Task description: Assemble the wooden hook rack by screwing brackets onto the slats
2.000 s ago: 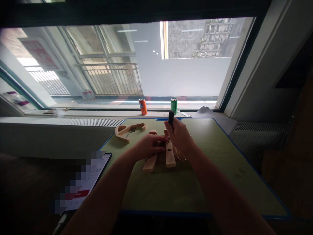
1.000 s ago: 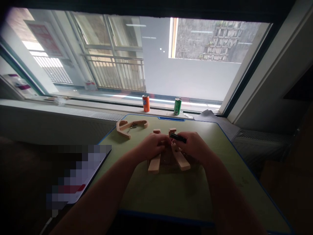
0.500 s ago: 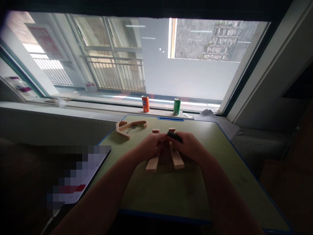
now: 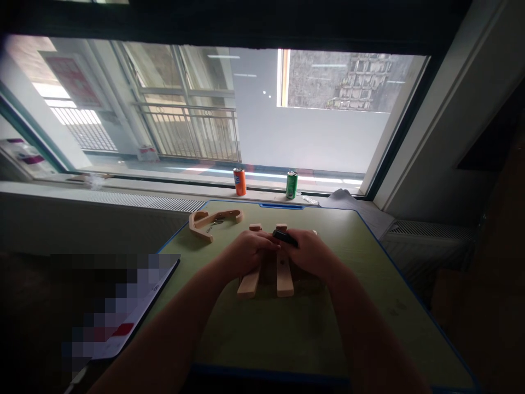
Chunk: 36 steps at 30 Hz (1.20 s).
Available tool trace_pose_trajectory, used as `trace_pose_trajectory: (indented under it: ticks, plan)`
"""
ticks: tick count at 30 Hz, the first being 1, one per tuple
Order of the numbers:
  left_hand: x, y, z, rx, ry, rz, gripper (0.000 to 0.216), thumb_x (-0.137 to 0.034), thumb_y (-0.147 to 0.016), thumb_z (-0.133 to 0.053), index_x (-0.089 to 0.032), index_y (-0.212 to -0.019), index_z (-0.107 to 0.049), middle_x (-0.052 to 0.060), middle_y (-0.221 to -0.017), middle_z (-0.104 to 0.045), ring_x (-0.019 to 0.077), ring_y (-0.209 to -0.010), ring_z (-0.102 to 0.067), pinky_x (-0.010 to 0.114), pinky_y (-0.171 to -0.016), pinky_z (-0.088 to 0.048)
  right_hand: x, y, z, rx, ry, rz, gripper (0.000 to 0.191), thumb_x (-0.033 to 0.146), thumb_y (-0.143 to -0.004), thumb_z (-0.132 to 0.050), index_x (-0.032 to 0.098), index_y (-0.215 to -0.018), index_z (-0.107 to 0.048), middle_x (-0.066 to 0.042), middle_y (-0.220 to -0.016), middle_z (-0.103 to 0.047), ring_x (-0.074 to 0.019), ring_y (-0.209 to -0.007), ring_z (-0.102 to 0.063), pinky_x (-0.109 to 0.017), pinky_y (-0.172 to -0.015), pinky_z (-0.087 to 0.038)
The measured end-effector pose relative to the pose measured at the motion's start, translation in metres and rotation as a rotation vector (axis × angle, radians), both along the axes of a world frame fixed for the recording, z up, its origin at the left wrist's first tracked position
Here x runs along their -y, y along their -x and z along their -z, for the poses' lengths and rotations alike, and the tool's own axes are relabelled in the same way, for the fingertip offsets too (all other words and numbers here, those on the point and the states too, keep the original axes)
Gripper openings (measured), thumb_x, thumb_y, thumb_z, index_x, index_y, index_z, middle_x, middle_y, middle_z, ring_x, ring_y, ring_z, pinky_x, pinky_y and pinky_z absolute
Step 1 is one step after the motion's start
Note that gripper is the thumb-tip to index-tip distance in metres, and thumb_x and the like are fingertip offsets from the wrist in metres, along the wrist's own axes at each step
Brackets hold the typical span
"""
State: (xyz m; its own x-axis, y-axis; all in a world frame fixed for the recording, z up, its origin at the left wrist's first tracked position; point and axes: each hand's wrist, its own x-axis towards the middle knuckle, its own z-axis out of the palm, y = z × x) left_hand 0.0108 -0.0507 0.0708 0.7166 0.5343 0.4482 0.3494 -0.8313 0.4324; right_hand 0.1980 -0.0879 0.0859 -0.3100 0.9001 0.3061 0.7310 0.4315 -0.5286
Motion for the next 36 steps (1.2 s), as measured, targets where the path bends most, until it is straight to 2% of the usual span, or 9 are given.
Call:
trace_pose_trajectory:
  ticks: [5, 9, 14, 19, 24, 31, 36]
  plan:
    - [0.0, 0.0, 0.002, 0.016, 0.004, -0.009, 0.039, -0.005, -0.069, -0.044, -0.021, -0.096, -0.066, 0.002, -0.102, -0.065, 0.0144, -0.094, -0.059, 0.03, -0.09, -0.04, -0.004, -0.001, 0.001, -0.025, 0.004, 0.024, 0.022, 0.032, -0.079, -0.048, 0.018, -0.085, -0.064, -0.005, -0.081, -0.067, -0.0194, -0.071, -0.059, -0.028, -0.064, -0.042]
    - [0.001, -0.001, 0.002, 0.002, -0.018, -0.053, 0.036, -0.007, -0.07, -0.045, -0.023, -0.093, -0.067, 0.001, -0.097, -0.067, 0.0154, -0.088, -0.06, 0.034, -0.094, -0.037, -0.005, 0.0, 0.003, -0.029, 0.025, 0.023, 0.022, 0.031, -0.079, -0.049, 0.019, -0.089, -0.065, -0.004, -0.082, -0.067, -0.0191, -0.072, -0.058, -0.029, -0.066, -0.042]
    - [0.003, -0.001, -0.001, -0.017, -0.024, -0.075, 0.035, -0.006, -0.067, -0.044, -0.02, -0.088, -0.069, 0.003, -0.091, -0.068, 0.0153, -0.084, -0.06, 0.03, -0.09, -0.04, -0.006, 0.002, 0.002, -0.055, 0.007, -0.021, 0.023, 0.032, -0.08, -0.048, 0.021, -0.094, -0.063, -0.004, -0.09, -0.067, -0.0191, -0.078, -0.058, -0.028, -0.069, -0.042]
    - [0.003, 0.0, -0.001, -0.028, -0.057, -0.061, 0.035, -0.007, -0.065, -0.045, -0.019, -0.087, -0.069, 0.003, -0.092, -0.068, 0.0163, -0.083, -0.06, 0.03, -0.085, -0.043, -0.008, 0.001, 0.002, -0.012, 0.04, 0.016, 0.027, 0.039, -0.079, -0.049, 0.019, -0.088, -0.065, -0.005, -0.081, -0.067, -0.0198, -0.072, -0.059, -0.029, -0.065, -0.043]
    - [0.003, 0.001, 0.002, -0.003, -0.061, -0.078, 0.034, -0.007, -0.064, -0.044, -0.019, -0.084, -0.069, 0.003, -0.084, -0.068, 0.0155, -0.078, -0.061, 0.029, -0.081, -0.045, -0.007, 0.002, 0.004, -0.108, 0.054, -0.021, 0.033, 0.043, -0.076, -0.052, 0.022, -0.1, -0.064, -0.004, -0.094, -0.067, -0.0234, -0.083, -0.059, -0.031, -0.072, -0.043]
    - [0.001, 0.001, 0.006, 0.015, -0.039, -0.052, 0.033, -0.007, -0.063, -0.042, -0.019, -0.076, -0.07, 0.003, -0.078, -0.068, 0.014, -0.073, -0.06, 0.027, -0.077, -0.046, -0.012, 0.0, -0.007, -0.161, 0.211, -0.093, 0.033, 0.045, -0.076, -0.051, 0.019, -0.089, -0.066, -0.002, -0.084, -0.066, -0.02, -0.076, -0.058, -0.028, -0.066, -0.043]
    - [0.001, 0.002, 0.006, 0.012, -0.042, -0.042, 0.033, -0.007, -0.063, -0.042, -0.019, -0.075, -0.07, 0.003, -0.076, -0.067, 0.0137, -0.072, -0.059, 0.027, -0.075, -0.046, -0.015, 0.001, -0.014, -0.149, 0.306, -0.113, 0.038, 0.049, -0.074, -0.051, 0.017, -0.089, -0.066, -0.002, -0.08, -0.065, -0.0188, -0.074, -0.056, -0.027, -0.062, -0.042]
